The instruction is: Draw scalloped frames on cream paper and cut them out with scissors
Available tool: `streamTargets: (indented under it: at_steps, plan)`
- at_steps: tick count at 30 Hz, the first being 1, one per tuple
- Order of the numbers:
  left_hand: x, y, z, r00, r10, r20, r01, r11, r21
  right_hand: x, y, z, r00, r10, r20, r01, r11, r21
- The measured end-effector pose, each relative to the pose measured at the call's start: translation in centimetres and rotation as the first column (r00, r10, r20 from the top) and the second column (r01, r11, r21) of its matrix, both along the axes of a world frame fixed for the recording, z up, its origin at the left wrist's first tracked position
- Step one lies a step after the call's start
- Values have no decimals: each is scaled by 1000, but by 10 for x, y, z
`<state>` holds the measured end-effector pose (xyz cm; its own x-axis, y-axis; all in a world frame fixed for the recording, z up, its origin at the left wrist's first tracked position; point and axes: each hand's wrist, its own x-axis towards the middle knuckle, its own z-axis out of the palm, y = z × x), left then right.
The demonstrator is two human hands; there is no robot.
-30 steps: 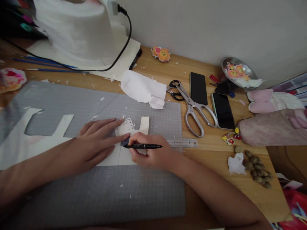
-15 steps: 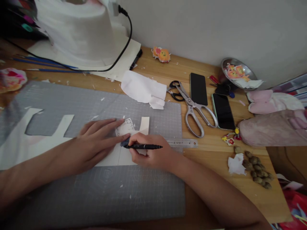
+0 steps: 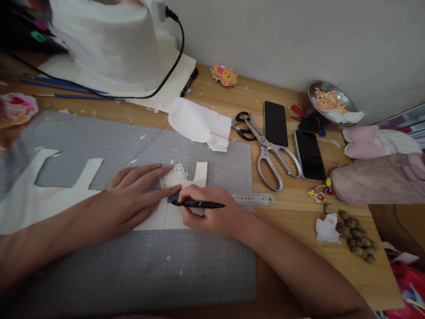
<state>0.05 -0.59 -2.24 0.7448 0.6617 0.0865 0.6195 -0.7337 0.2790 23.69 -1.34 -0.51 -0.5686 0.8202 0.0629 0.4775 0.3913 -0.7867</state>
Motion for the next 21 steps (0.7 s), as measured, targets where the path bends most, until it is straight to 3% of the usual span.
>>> streamTargets:
  at_steps: [6,21]
  plan:
    - [0,1,0,1000,-18,-18,19,1000,25,0,0,1,1000,-12,2,12,1000,-24]
    - [2,2,2,996,-74,-40,76,995,67,2,0,-4,1000,15,-22,-14,998,59]
